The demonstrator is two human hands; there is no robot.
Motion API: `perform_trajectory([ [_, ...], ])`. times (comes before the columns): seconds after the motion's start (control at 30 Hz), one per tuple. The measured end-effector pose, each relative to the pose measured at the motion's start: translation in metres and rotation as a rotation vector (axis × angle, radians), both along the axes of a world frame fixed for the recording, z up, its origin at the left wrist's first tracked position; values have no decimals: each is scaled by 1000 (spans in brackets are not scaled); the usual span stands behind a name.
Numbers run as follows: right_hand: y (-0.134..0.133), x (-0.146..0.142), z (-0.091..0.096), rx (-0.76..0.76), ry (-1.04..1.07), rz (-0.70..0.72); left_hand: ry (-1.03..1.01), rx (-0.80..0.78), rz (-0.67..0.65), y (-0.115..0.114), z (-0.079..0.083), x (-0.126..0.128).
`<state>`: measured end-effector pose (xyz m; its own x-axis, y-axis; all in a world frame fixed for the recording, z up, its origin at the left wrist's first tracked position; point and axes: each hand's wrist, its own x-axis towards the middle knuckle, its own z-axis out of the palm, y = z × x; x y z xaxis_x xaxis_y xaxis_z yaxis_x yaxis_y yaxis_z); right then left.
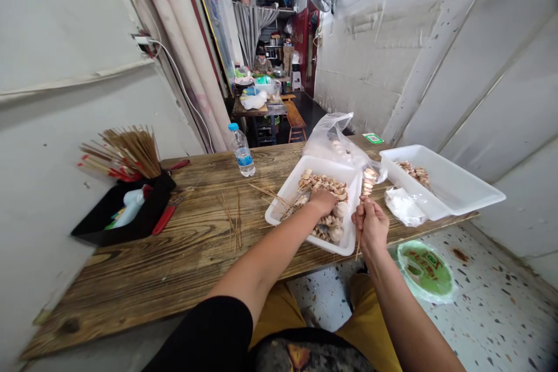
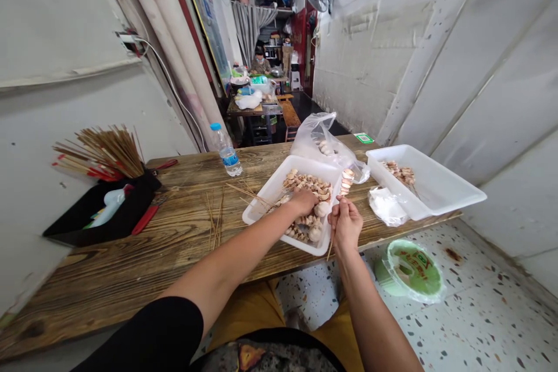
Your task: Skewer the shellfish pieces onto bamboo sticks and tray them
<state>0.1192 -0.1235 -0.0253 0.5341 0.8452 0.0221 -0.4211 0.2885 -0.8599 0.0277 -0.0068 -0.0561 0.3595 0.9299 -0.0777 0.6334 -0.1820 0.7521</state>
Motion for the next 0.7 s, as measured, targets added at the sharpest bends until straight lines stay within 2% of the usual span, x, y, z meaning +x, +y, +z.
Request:
perform_trajectory([
  [0.2, 0, 1, -1, 5, 1, 4, -12, -63, -7, 2, -1, -1],
  [0.3, 0, 2, -1, 4, 0, 3, -54, -48, -77, 8, 8, -14],
  [0.37, -1, 2, -1, 4, -2, 6, -48, 9, -41, 12, 15, -23],
  [0.47, 0, 1, -1, 8, 0, -3, 32, 65, -2, 14, 23, -29],
  [0.57, 0, 0, -1, 11, 3, -10, 152, 17, -29, 10, 21, -23],
  [0.63, 0, -1, -2, 15, 1, -6, 173, -11, 60, 5, 16, -13],
  [0.7, 0, -1, -2, 19, 0, -1, 53, -75, 179, 1, 8, -2],
])
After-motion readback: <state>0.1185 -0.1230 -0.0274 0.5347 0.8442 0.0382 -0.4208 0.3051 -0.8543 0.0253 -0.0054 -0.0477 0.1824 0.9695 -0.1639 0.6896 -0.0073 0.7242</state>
